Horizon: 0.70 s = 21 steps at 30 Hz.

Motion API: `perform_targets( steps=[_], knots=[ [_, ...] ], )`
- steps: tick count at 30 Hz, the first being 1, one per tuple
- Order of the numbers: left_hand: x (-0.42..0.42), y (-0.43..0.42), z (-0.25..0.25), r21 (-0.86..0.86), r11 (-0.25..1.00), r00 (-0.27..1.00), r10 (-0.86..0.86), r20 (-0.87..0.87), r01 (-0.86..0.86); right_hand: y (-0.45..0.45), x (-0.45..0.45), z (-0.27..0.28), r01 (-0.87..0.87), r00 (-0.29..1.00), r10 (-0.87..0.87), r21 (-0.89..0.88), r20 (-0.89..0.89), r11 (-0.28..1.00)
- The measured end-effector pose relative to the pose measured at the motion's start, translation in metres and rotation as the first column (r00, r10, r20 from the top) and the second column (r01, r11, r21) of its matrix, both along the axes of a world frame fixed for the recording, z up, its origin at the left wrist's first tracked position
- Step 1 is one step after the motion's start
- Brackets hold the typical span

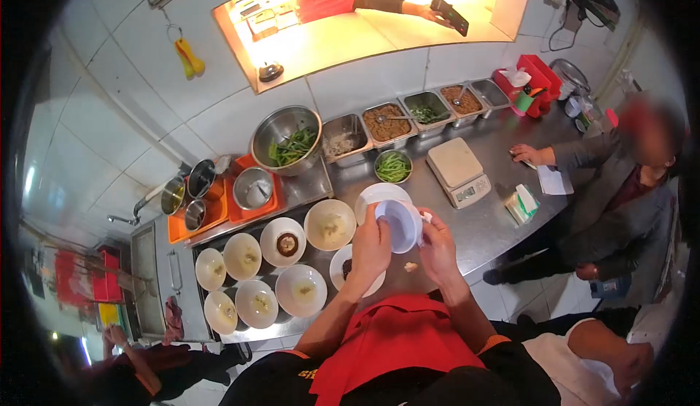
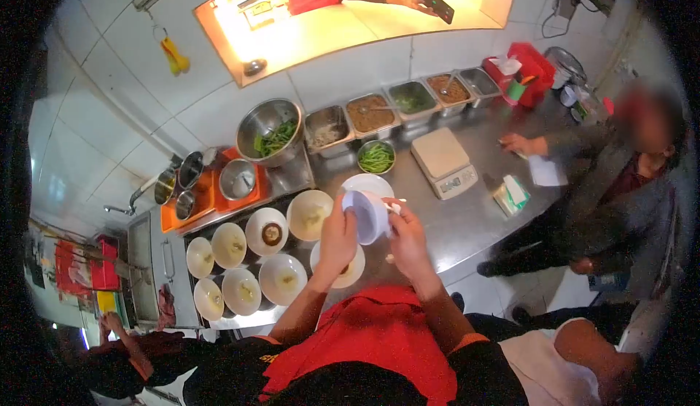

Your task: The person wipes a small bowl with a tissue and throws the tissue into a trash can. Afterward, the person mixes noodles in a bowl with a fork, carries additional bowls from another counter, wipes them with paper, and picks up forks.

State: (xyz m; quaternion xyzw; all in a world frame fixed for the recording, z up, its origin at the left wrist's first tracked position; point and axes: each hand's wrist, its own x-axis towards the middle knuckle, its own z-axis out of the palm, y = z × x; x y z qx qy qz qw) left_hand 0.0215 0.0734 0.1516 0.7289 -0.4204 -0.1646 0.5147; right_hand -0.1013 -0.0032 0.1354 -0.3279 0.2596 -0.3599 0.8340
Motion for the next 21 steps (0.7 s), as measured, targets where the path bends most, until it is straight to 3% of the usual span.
perform_targets(
  steps=[8,11,13,14,18,21],
  knots=[
    [0.003,0.001,-0.010,-0.037,0.998,0.994,-0.060,-0.089,0.057,-0.010,-0.019,0.003,-0.169,0.979,0.136,-0.227,-0.154,0.959],
    [0.005,0.001,-0.023,-0.065,0.996,0.939,-0.087,-0.334,0.069,-0.005,-0.020,0.006,-0.112,0.993,0.105,-0.192,-0.050,0.975],
    [0.005,0.001,-0.015,-0.081,0.993,0.905,-0.112,-0.409,0.087,-0.005,-0.021,0.010,-0.083,0.993,0.080,0.030,0.086,0.996],
    [0.005,0.001,-0.012,-0.103,0.990,0.866,-0.133,-0.482,0.095,-0.005,-0.021,0.011,-0.077,0.994,0.074,0.035,0.085,0.996],
    [0.003,0.001,-0.021,-0.112,0.988,0.809,-0.150,-0.569,0.105,-0.004,-0.022,0.009,-0.102,0.985,0.087,0.095,0.150,0.990],
    [0.001,-0.003,-0.024,-0.196,0.981,0.787,-0.123,-0.604,0.003,-0.004,-0.023,0.007,-0.162,0.963,0.128,0.129,0.237,0.978]
  ],
)
